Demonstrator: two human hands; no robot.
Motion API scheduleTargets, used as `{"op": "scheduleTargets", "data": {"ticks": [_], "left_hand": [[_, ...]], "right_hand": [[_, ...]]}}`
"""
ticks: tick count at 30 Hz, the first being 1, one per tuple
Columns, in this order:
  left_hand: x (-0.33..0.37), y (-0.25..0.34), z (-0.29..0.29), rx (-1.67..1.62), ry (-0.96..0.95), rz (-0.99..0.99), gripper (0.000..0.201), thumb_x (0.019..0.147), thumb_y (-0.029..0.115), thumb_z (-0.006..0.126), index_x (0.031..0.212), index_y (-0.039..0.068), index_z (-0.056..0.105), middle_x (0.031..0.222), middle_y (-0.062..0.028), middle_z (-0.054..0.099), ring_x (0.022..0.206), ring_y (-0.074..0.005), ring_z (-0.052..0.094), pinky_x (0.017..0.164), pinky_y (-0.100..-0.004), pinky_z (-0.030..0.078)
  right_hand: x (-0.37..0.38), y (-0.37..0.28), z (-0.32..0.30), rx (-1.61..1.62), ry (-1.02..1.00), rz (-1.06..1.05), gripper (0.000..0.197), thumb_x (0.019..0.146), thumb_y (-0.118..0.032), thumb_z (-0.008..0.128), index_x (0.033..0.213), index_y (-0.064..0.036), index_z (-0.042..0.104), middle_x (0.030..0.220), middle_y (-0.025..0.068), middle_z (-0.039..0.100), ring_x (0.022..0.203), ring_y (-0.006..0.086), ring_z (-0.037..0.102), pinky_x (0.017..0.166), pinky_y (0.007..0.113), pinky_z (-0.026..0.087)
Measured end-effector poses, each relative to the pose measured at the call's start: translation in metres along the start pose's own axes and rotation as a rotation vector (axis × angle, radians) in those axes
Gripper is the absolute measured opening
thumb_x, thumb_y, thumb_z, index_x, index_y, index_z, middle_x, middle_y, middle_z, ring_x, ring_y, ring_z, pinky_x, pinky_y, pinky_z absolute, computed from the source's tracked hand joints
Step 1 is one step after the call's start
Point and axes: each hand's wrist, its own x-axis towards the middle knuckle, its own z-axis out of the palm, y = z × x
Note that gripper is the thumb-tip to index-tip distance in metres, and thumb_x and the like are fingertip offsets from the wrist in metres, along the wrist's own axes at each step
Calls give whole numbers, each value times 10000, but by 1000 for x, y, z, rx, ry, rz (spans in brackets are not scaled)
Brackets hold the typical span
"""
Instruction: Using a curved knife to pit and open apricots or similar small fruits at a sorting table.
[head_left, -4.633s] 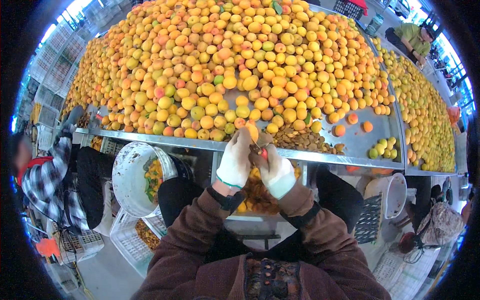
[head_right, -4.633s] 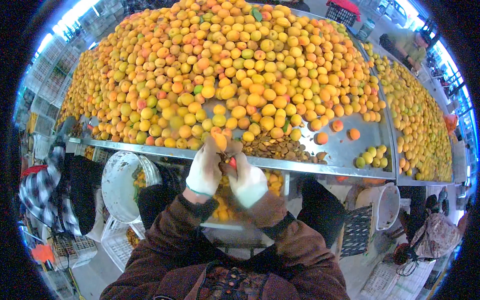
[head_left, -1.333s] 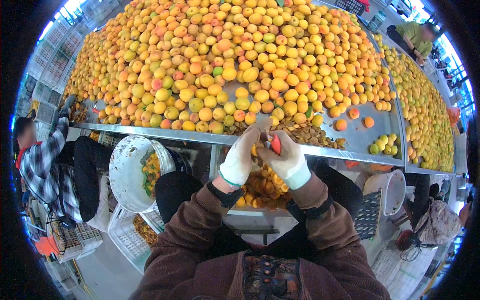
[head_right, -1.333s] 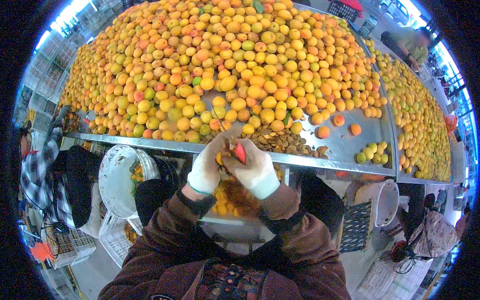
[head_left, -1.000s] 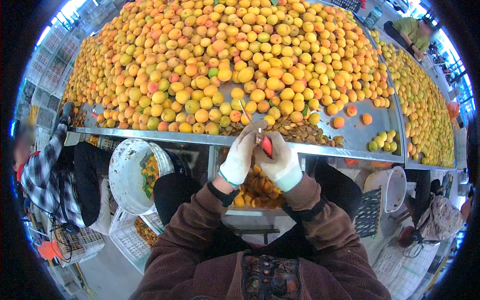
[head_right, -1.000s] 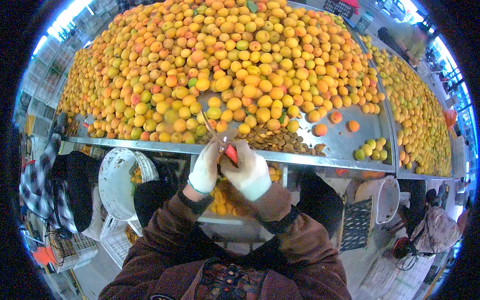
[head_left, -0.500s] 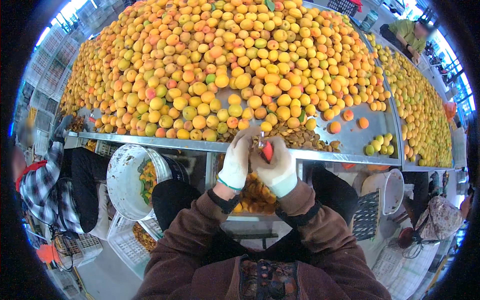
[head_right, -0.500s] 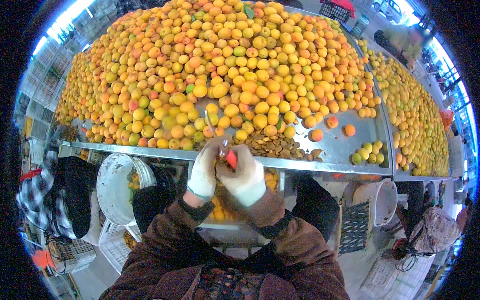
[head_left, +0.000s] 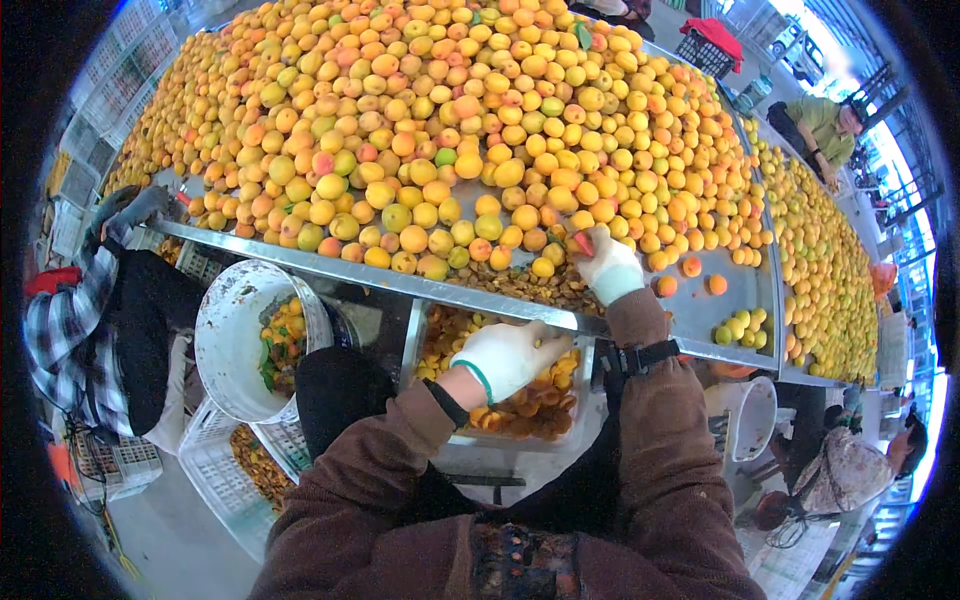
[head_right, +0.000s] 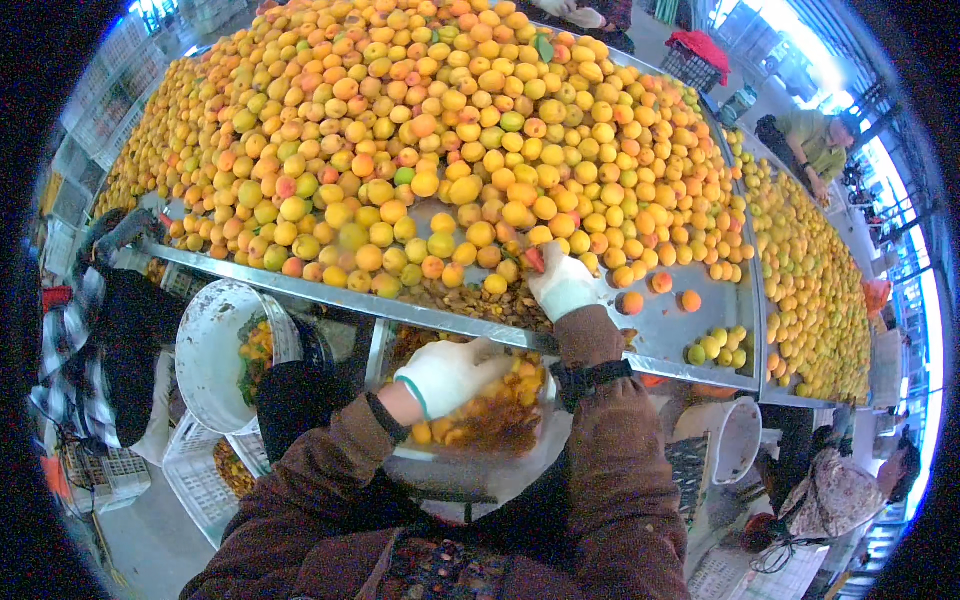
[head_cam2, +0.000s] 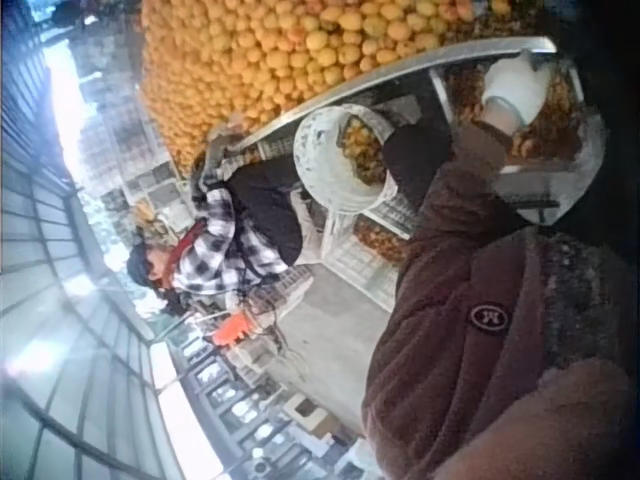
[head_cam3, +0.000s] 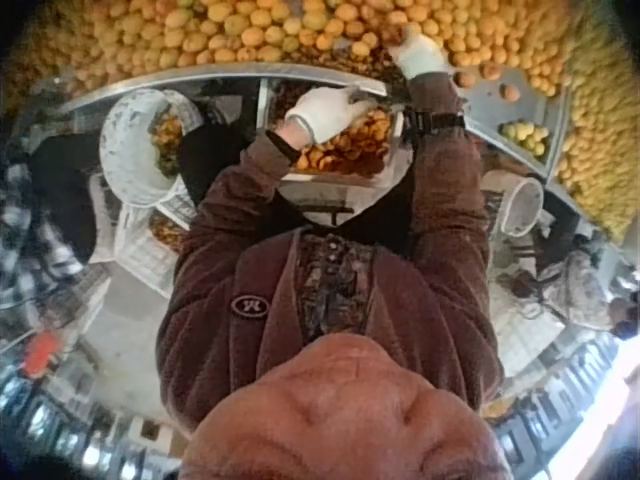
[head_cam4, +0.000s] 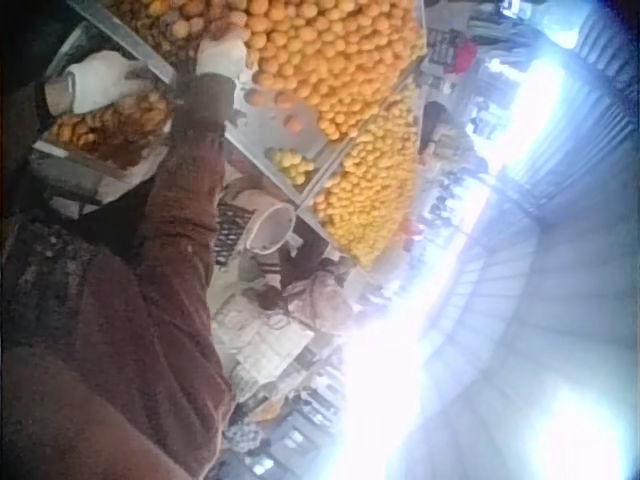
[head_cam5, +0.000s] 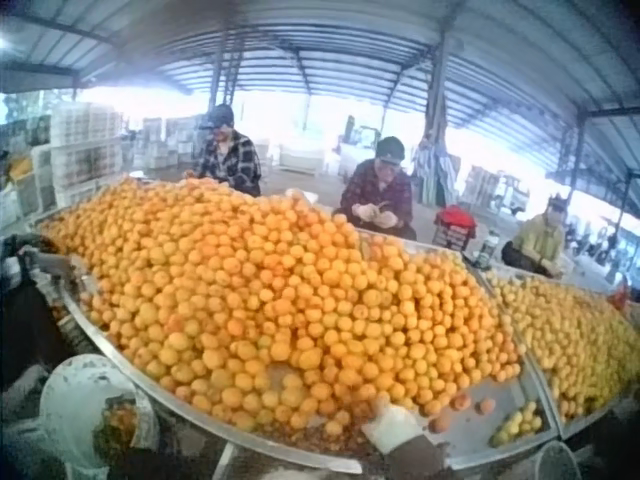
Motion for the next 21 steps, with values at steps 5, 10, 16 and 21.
{"op": "scheduleTargets", "data": {"ticks": [5,10,16,21], "left_hand": [[2,19,-30,-272,-145,-291,325,958,320,458,1157,121,619,1043,-180,654,907,-377,651,779,-491,514],[5,17,-31,-497,-50,-365,411,931,408,496,1137,75,619,982,-214,671,931,-409,631,813,-484,489],[15,0,-14,-1278,383,-327,362,967,208,497,1253,-9,543,1135,-136,605,1023,-227,590,919,-323,463],[6,-7,-16,-1227,570,49,328,940,44,455,1257,-16,516,1224,-144,547,1126,-228,545,966,-312,432]], "right_hand": [[20,3,-5,-244,-199,11,450,762,-301,693,1134,-91,551,930,205,680,921,384,656,779,461,524],[23,5,-10,-233,-146,39,422,758,-349,698,1056,-75,578,922,224,673,919,392,653,777,458,523],[-31,-29,-51,448,-110,50,407,742,-256,775,1040,-32,611,897,122,683,847,206,651,769,337,522],[-85,-70,-33,860,-203,-2,464,765,-188,801,1129,-2,580,996,78,665,919,132,615,833,289,509]]}}
